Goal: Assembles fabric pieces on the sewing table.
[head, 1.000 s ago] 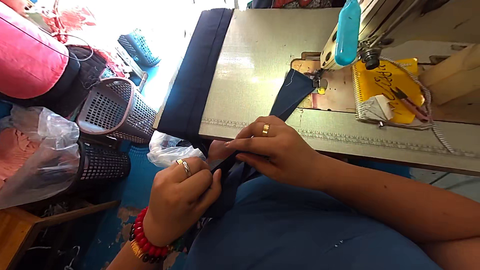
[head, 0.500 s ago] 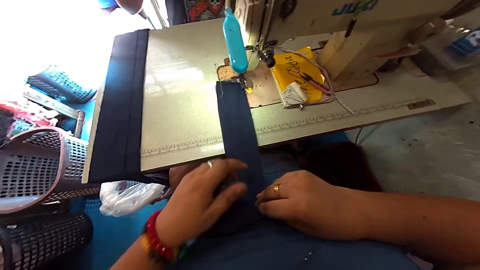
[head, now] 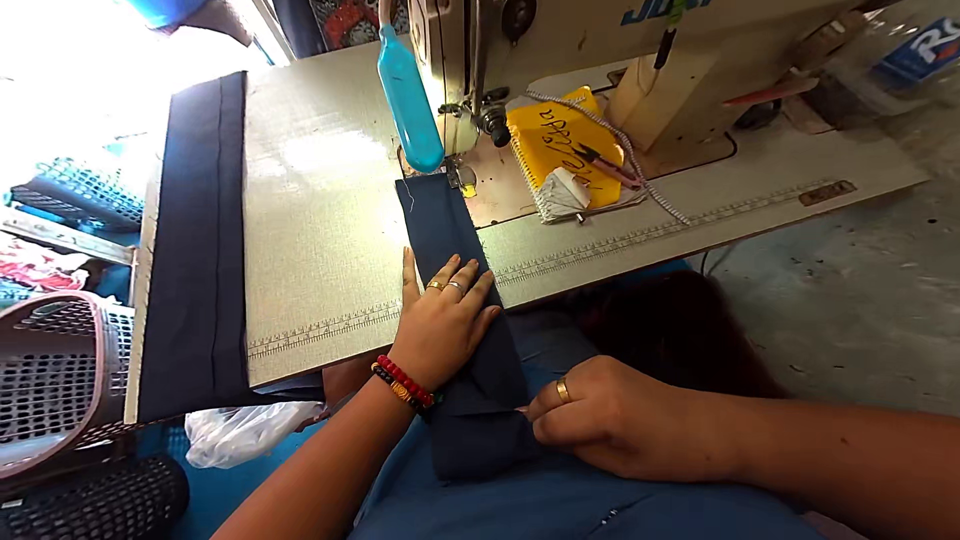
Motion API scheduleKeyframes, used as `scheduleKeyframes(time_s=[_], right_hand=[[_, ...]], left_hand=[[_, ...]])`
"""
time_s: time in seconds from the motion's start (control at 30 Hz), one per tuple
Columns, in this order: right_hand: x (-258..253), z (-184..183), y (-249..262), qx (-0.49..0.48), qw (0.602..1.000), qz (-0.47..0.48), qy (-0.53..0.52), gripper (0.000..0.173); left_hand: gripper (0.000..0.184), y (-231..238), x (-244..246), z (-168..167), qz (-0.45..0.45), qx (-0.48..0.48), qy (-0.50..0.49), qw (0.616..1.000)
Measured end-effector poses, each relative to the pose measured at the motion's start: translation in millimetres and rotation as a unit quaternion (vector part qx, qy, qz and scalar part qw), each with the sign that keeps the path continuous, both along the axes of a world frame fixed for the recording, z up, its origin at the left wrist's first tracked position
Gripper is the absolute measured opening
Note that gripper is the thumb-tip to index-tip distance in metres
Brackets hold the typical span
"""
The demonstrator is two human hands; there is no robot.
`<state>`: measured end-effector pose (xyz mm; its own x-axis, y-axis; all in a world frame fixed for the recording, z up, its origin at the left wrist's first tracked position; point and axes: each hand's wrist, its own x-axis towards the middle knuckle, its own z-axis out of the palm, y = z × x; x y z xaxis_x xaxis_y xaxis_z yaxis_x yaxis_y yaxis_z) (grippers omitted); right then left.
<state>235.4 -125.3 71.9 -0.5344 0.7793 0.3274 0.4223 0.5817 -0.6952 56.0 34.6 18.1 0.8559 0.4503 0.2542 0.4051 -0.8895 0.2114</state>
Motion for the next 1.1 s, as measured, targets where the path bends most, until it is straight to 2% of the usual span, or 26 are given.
scheduleKeyframes(time_s=[0.3,0.6,1.1], right_hand=[[8.7,-16.3,15.2,0.016,1.000,-0.021,-0.016,0.021],[14.4,-43.7,30.5,0.077,0.995,-0.053,-0.043,0.023],[32.6,-56.7,96.6,0.176,0.974,-0.103,-0.096,0.020]], left_hand=[[0.045,21.5,6.7,-0.3,-0.002,0.000,0.006,1.000],[0.046,30.0,9.3,1.3,0.001,-0.002,0.015,1.000],[0.042,41.2,9.4,0.1,0.008,0.021,0.015,1.000]])
